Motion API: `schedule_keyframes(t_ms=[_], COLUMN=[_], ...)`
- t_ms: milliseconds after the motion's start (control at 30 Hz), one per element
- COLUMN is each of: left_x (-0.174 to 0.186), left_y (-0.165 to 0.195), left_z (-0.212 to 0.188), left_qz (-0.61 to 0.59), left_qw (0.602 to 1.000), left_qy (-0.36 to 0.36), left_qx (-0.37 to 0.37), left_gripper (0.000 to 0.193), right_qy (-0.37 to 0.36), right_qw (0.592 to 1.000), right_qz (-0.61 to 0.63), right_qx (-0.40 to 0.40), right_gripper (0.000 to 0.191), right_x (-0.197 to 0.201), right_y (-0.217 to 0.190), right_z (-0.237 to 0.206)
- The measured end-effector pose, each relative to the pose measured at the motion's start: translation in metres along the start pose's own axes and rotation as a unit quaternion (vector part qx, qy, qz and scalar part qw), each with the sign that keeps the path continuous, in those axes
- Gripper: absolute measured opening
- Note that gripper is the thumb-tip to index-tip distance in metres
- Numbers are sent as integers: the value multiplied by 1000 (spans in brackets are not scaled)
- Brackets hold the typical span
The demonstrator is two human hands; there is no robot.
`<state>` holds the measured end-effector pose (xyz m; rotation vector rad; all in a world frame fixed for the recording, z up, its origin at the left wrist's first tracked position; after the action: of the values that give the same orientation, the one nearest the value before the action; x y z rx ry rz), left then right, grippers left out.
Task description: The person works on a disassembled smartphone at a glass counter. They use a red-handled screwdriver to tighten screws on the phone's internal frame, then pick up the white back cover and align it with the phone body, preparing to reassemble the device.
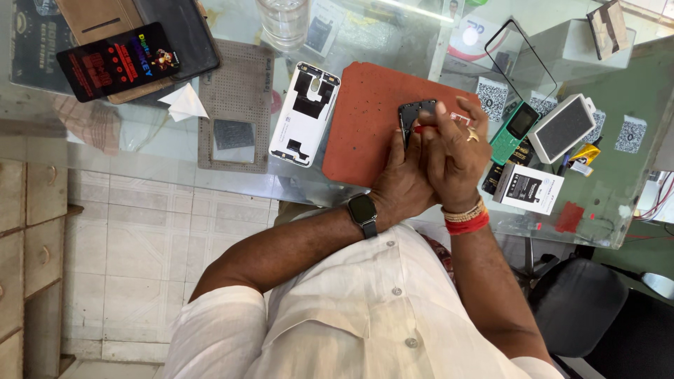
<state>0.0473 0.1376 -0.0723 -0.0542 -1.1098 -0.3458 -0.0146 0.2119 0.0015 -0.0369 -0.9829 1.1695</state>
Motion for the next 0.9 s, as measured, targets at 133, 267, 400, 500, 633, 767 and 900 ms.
schedule_keyframes(t_ms=[133,267,400,500,633,767,900], left_x=[2,2,3,8,15,16,10], left_y=[0,0,-1,-3,-5,-8,-4], left_z=[-1,0,0,2,1,1,0], left_qz=[29,16,7,-16,25,28,18], left_qw=[1000,1000,998,1000,998,996,993], left_qy=[-5,-16,-43,-17,-38,-78,-107], left_qx=[-3,-16,-34,-17,-40,-34,-45], left_gripper=[76,70,62,67,66,83,86], right_qy=[22,-5,22,-10,15,12,39], right_qw=[998,1000,999,998,999,999,998], right_qz=[-29,9,-36,51,-44,36,-41], right_qx=[-47,-21,-2,-43,4,-18,5], right_gripper=[48,43,50,44,44,43,44], right_x=[-2,1,0,0,0,-2,-1], right_y=[-1,-2,-2,-3,-4,0,1], right_z=[2,2,3,2,1,0,-2])
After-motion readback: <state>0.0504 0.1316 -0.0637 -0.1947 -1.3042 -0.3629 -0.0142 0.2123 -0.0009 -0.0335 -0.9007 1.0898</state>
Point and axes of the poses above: each hand's wrist, its own z-axis towards the middle knuckle, its own x-axis out of the back of the hand, y = z × x, the point moved 1 cm from there along z, towards the middle knuckle, and after that the axes turned 5 degrees about y, right-handed, at the moved point
